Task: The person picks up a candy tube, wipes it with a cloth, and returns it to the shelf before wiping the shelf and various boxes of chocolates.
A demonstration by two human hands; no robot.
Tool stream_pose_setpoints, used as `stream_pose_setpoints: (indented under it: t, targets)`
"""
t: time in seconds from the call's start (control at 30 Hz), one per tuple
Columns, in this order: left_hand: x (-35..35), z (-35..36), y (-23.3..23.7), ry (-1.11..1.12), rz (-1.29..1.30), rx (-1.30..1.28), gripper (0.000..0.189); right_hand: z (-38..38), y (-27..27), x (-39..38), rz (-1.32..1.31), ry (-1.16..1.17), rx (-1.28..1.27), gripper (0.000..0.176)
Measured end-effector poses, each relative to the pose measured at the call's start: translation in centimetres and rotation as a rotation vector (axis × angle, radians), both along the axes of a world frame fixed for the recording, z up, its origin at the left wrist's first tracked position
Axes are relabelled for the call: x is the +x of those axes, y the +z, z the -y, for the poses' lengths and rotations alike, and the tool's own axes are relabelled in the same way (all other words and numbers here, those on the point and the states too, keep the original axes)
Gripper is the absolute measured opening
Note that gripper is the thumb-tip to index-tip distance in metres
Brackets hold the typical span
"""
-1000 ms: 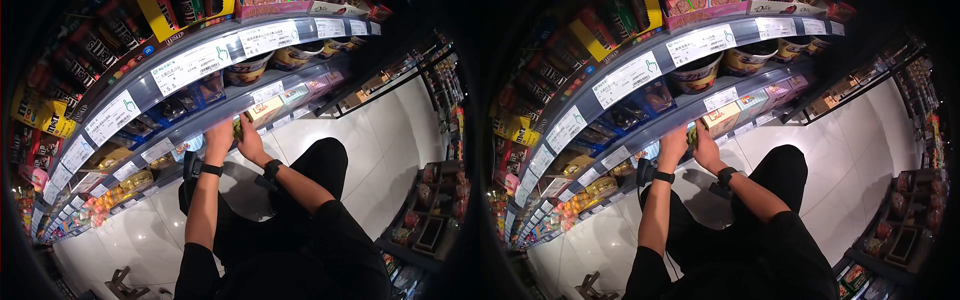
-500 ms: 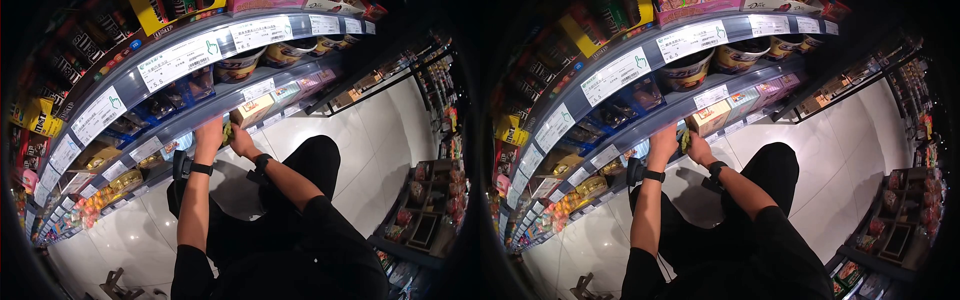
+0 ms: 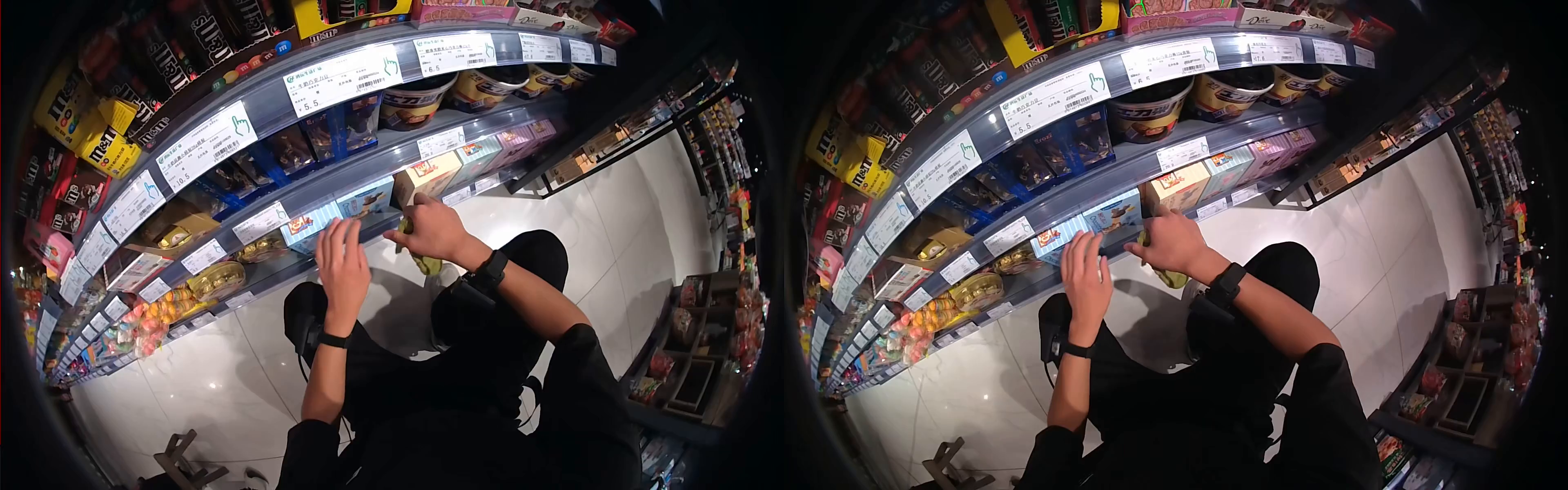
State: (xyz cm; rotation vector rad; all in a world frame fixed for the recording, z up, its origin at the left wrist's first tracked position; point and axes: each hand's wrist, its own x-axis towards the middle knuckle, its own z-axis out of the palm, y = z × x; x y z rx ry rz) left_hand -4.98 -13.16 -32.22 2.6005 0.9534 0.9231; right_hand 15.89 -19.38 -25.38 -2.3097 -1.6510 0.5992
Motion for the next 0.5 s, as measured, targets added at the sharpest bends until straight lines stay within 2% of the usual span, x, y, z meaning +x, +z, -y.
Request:
stream_pose_setpoints:
  t: [0.03, 0.1, 0.17, 0.2, 0.33, 0.5]
  targets:
    - [-1.2, 0.0, -0.5, 0.003, 0.002, -0.001, 0.069, 0.0, -0.2, 0.3, 0.068, 0.086, 0.09, 0.041]
    - [-3.4, -0.2, -1.0, 0.305, 0.072, -0.084, 0.069, -0.6, -0.8, 0.9, 0.086, 0.149, 0.14, 0.034]
    - [-4.6, -1.3, -1.3, 0.4, 0.067, -0.074, 0.07, -1.6, -2.1, 1.2, 0.119, 0.203, 0.341, 0.04]
    - [-5.0, -2.1, -1.3, 0.481, 0.069, -0.061, 0.072, -2.0, -2.0, 0.9, 0.168, 0.228, 0.285, 0.051]
    - [-5.9, -4.6, -2.2, 0.428, -0.105, -0.001, 0.082, -3.7, -2.7, -0.6, 0.266, 0.298, 0.335, 0.051]
    - [-4.9, -6.1, -4.3, 0.424, -0.206, -0.011, 0.073, -6.1, -3.6, -0.9, 0.421, 0.381, 0.416, 0.048]
